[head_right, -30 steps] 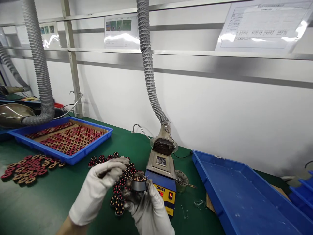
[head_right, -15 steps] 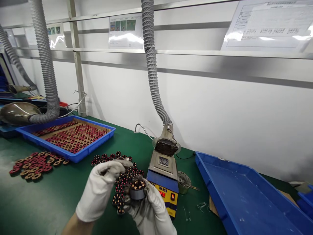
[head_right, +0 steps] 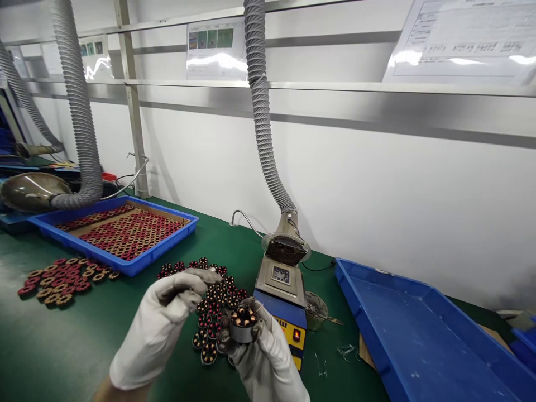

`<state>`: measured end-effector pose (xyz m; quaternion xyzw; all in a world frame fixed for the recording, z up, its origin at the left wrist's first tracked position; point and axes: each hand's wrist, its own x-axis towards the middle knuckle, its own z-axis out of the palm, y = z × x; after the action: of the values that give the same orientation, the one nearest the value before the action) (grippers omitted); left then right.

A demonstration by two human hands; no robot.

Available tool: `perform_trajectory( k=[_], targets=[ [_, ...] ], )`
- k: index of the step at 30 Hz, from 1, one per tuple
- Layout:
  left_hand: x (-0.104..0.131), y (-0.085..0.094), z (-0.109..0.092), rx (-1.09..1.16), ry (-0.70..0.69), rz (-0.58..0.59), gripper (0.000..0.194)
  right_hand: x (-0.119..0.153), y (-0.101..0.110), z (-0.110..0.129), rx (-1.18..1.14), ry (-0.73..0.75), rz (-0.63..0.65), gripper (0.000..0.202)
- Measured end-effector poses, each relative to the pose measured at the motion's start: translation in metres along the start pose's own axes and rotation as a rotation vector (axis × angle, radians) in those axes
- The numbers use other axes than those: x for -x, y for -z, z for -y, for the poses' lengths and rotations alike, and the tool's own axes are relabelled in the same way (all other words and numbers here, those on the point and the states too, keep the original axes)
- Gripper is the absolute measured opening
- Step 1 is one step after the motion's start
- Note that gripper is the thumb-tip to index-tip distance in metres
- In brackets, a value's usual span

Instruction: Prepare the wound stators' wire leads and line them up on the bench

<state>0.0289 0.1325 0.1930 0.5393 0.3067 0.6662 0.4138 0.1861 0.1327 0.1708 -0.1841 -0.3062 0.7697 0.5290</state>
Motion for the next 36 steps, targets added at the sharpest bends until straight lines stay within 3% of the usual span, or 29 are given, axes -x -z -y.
perform_trajectory(
  k=[3, 6, 10, 12, 15, 18, 20, 23, 26, 28, 30, 32, 34, 36],
  targets=[
    [-0.003, -0.004, -0.004, -0.116, 0.128, 0.139, 0.025, 0.000, 0.003, -0.001, 0.014, 0.025, 0.000, 0.032],
    [-0.002, -0.014, -0.004, -0.144, 0.039, 0.228, 0.026, -0.003, 0.005, -0.003, 0.057, 0.101, -0.054, 0.037],
    [0.005, -0.015, -0.003, -0.274, -0.246, 0.111, 0.018, -0.013, 0.006, -0.003, 0.215, 0.272, -0.174, 0.040],
    [0.007, -0.011, -0.004, -0.318, -0.302, 0.044, 0.015, -0.015, 0.003, -0.006, 0.302, 0.419, -0.306, 0.040],
    [0.005, -0.009, -0.003, -0.259, -0.147, -0.028, 0.018, -0.014, -0.002, -0.017, 0.426, 0.707, -0.475, 0.042],
    [0.000, -0.018, 0.004, -0.019, 0.189, 0.158, 0.042, -0.012, -0.005, -0.032, 0.660, 1.034, -0.471, 0.036],
    [-0.001, -0.029, 0.012, 0.137, 0.276, 0.217, 0.037, -0.012, -0.005, -0.040, 0.807, 1.199, -0.431, 0.037],
    [0.000, -0.038, 0.026, 0.323, 0.224, 0.024, 0.022, -0.015, -0.003, -0.043, 0.876, 1.316, -0.432, 0.041],
    [-0.002, -0.034, 0.030, 0.440, 0.066, -0.139, 0.012, -0.018, 0.000, -0.034, 0.837, 1.366, -0.528, 0.035],
    [-0.005, -0.029, 0.025, 0.386, 0.048, -0.148, 0.017, -0.018, 0.004, -0.028, 0.912, 1.427, -0.512, 0.036],
    [-0.007, -0.027, 0.017, 0.278, 0.176, -0.063, 0.031, -0.017, 0.010, -0.024, 1.063, 1.480, -0.450, 0.035],
    [-0.006, -0.030, 0.014, 0.225, 0.289, -0.028, 0.032, -0.016, 0.014, -0.025, 1.174, 1.506, -0.445, 0.029],
    [-0.004, -0.034, 0.016, 0.232, 0.267, -0.107, 0.022, -0.015, 0.016, -0.028, 1.226, 1.503, -0.470, 0.025],
    [-0.002, -0.035, 0.020, 0.249, 0.150, -0.202, 0.014, -0.014, 0.016, -0.031, 1.250, 1.484, -0.473, 0.024]
  ],
)
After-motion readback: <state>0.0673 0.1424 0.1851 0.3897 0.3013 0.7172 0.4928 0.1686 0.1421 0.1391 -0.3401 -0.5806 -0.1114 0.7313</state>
